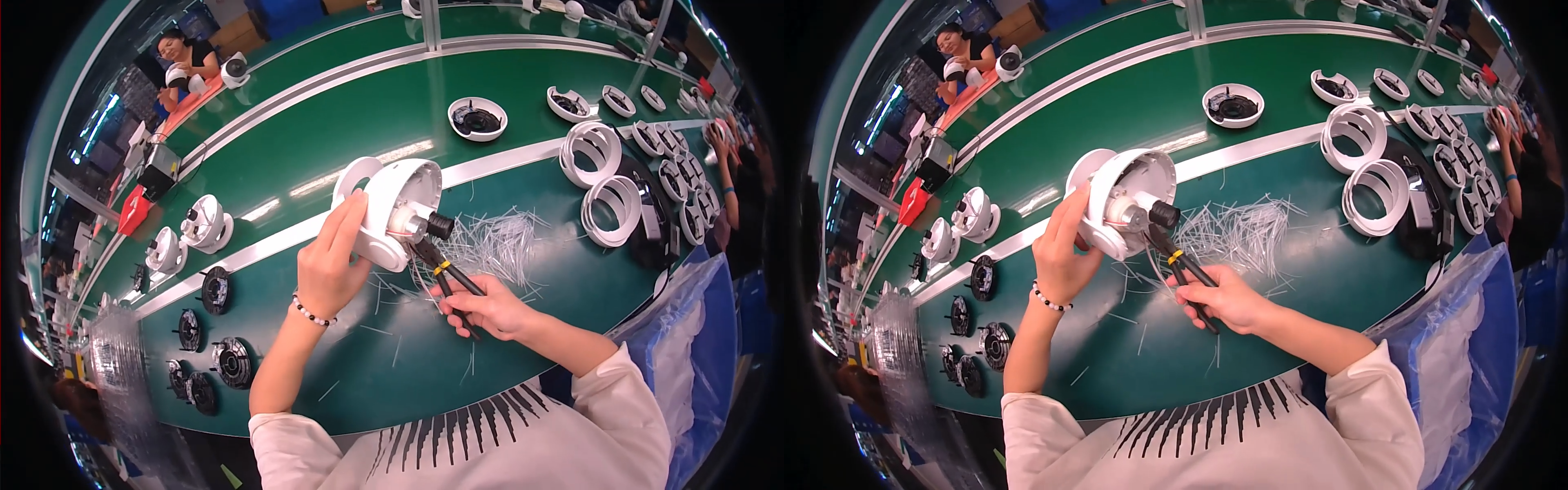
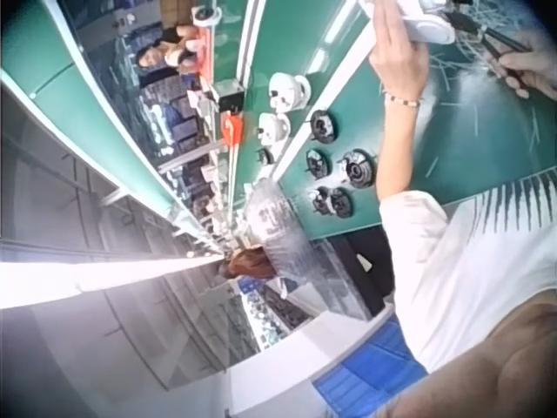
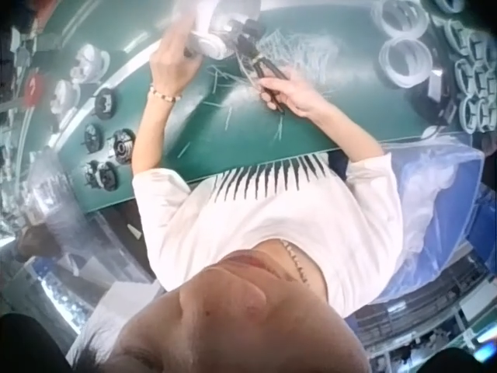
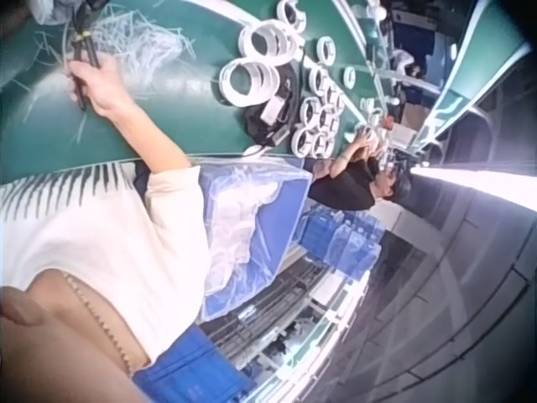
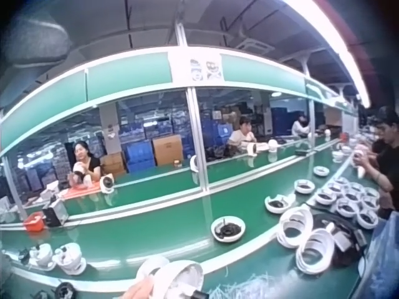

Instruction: Assembling electronic components into white plastic light fixture housings on an assembly line.

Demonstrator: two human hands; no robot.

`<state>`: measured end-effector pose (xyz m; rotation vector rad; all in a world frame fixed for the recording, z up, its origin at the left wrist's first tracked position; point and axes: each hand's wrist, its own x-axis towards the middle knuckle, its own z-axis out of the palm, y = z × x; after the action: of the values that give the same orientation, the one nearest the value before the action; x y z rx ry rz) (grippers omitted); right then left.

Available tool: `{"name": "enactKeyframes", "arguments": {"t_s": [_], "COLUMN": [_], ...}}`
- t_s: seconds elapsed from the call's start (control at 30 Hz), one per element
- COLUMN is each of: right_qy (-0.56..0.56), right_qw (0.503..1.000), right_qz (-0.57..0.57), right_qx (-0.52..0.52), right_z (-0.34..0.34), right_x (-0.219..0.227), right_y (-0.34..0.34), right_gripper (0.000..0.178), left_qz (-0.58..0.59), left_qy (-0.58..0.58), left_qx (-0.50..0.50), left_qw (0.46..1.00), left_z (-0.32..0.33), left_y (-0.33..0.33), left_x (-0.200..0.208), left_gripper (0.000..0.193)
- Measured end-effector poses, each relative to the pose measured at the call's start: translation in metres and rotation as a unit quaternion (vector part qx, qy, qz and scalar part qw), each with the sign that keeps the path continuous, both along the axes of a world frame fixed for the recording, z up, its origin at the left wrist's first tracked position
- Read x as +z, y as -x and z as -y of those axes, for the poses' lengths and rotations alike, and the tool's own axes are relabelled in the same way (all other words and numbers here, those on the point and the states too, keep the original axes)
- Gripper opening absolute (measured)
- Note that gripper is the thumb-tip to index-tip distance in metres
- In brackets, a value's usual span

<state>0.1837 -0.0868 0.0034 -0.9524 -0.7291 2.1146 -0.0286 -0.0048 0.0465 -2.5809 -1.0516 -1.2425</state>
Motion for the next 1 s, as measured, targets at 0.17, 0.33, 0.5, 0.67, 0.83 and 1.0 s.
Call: {"name": "enactKeyframes", "arguments": {"t_s": [0.17, 0.33, 0.5, 0.67, 0.83, 1.0], "right_qy": [0.008, -0.012, -0.049, -0.052, -0.071, -0.070], "right_qw": [0.998, 0.990, 0.992, 0.997, 0.997, 0.997], "right_qz": [-0.058, -0.137, -0.114, -0.062, -0.027, -0.020], "right_qx": [-0.032, -0.029, -0.014, -0.017, -0.031, -0.014], "right_z": [0.015, 0.042, 0.080, 0.092, 0.082, 0.068], "right_x": [-0.004, -0.011, -0.014, -0.015, -0.010, -0.007], "right_y": [-0.010, -0.021, -0.010, -0.006, -0.001, -0.001], "right_gripper": [0.029, 0.041, 0.055, 0.057, 0.056, 0.057], "left_qz": [0.001, 0.122, 0.315, 0.537, 0.324, 0.623], "left_qy": [0.003, 0.065, 0.243, 0.322, 0.333, 0.459], "left_qx": [-0.013, 0.048, 0.174, 0.146, 0.187, -0.028], "left_qw": [1.000, 0.989, 0.901, 0.766, 0.865, 0.633], "left_z": [-0.010, -0.051, -0.131, -0.199, -0.189, -0.122], "left_y": [-0.010, -0.004, 0.003, -0.033, -0.003, 0.074], "left_x": [0.001, -0.011, -0.040, -0.112, -0.143, -0.098], "left_gripper": [0.064, 0.060, 0.047, 0.052, 0.081, 0.064]}}
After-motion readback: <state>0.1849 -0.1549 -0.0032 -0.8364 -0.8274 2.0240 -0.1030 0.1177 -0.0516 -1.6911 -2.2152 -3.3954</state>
